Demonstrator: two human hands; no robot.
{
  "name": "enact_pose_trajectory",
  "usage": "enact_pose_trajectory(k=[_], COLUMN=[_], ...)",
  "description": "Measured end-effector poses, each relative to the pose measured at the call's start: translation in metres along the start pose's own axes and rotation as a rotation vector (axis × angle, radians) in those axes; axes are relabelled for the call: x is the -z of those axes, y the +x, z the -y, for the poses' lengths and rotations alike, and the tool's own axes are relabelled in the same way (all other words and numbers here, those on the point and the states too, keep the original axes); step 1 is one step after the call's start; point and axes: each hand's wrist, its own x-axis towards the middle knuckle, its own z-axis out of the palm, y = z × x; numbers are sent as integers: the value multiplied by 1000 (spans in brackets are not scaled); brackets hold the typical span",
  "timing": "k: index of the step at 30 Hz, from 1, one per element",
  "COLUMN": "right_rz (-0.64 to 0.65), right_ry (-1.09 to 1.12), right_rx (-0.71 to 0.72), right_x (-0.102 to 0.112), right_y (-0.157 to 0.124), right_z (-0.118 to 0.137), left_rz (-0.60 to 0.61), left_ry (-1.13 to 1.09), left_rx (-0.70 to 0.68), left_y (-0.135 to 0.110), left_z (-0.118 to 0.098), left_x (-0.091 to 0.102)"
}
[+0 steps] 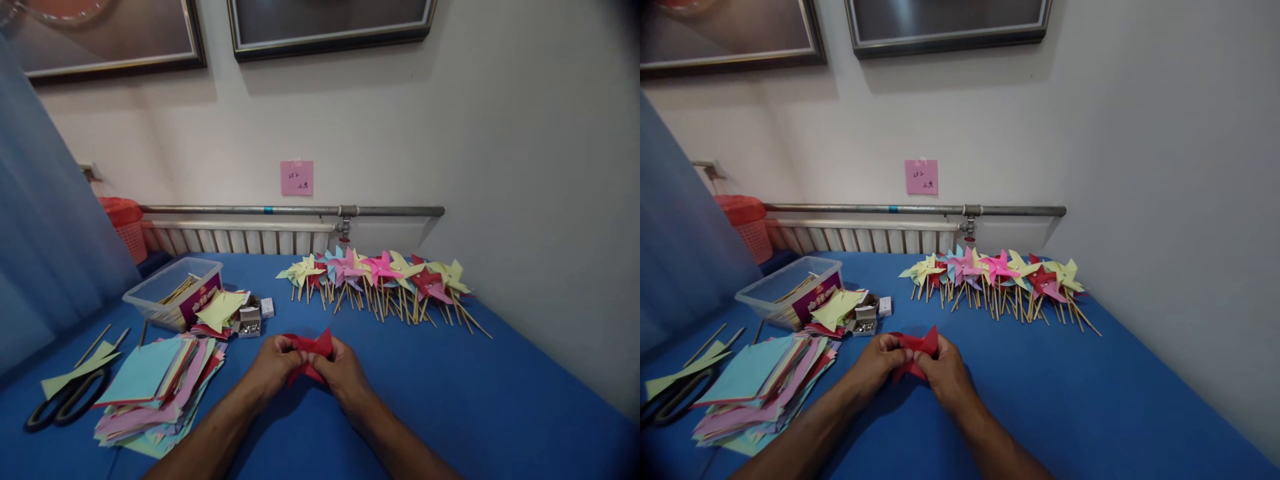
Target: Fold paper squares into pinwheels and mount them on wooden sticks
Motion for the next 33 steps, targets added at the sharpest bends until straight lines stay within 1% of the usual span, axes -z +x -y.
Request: enact_pose_trajectory(k=[5, 10, 12, 15, 19, 23, 28, 33], right_rz=[-17, -45, -40, -63, -86, -75, -84, -71], right_ry=[17, 105, 145, 143, 148, 183, 149, 169], right_rx=[-16, -48, -70, -82, -77, -89, -88, -80], right_x=[1, -1, -1, -1, -1, -2, -1, 1], right_y=[0, -1, -1, -2, -2, -1, -2, -2], right_z=[0, 4, 6, 7, 7, 8, 7, 6], left_rz=[-49, -9, -11, -22, -29, -27, -28, -38], left_ry=[-34, -59, -87, -124, -104, -65, -49, -57], left_rx=[6, -30, -37, -32, -22, -26, -45, -26], left_y=[-2, -4, -5, -4, -3, -2, -1, 0], left_z=[-2, -4, -3, -3, -3, -3, -1, 2], left_x=[-2, 0, 2, 2, 2, 3, 4, 4])
